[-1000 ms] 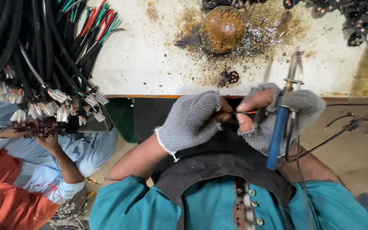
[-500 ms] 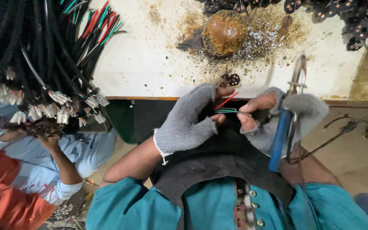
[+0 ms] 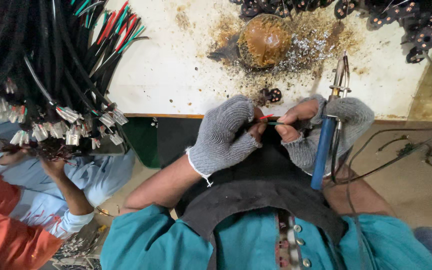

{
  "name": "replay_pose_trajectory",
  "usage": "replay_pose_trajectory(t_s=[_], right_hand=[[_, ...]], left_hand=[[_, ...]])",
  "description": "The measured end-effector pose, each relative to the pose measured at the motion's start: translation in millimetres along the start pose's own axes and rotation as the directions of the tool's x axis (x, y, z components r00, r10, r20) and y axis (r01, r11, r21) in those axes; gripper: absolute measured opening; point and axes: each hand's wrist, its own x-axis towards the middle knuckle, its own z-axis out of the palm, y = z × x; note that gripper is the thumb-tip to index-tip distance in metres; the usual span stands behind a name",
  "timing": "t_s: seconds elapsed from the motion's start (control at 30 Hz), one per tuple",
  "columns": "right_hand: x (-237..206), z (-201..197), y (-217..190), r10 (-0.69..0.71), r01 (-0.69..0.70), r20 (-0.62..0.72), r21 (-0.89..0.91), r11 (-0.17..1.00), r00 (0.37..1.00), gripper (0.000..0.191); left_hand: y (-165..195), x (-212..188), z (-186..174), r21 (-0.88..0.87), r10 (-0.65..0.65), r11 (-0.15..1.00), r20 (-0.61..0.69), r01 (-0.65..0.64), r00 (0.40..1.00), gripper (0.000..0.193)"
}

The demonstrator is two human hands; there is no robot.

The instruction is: The person solders red and green wire ends to small black electrical connectors at a workbench, dipping the wire into a rosin flux ball and applying a soldering iron to tin the wire tips, then sets finished connectors aside with the growing pile of completed parts.

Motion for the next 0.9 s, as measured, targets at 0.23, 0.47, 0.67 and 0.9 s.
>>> replay_pose_trajectory(t_s=[0.23,0.47,0.67,0.9], right_hand=[[0.8,2.0,0.1,-0.024,0.024,-0.006,0.032,0.999,1.0,0.016],[0.5,0.0,1.2,-0.013,0.011,0.02,0.07,0.997,1.0,0.019],[4.8,-1.5,2.7,-0.088,0.088,0.049,0.013,0.996,0.995,0.019],[7.0,1.5,-1.6,-0.125,0.12,0.063,0.071,0.99,0.99,0.028]], left_hand=[[-4.7,0.5,1.9,0.065,0.04,0.997,-0.033,-0.037,0.999,0.017],[-6.5,0.4,4.9,0.086,0.06,0.995,-0.06,-0.055,0.996,0.018],[-9.6,0.6,2.5,0.102,0.041,0.994,-0.013,-0.04,0.999,0.021],[-13.6,-0.3,5.6,0.114,0.051,0.992,-0.04,-0.046,0.998,0.022]])
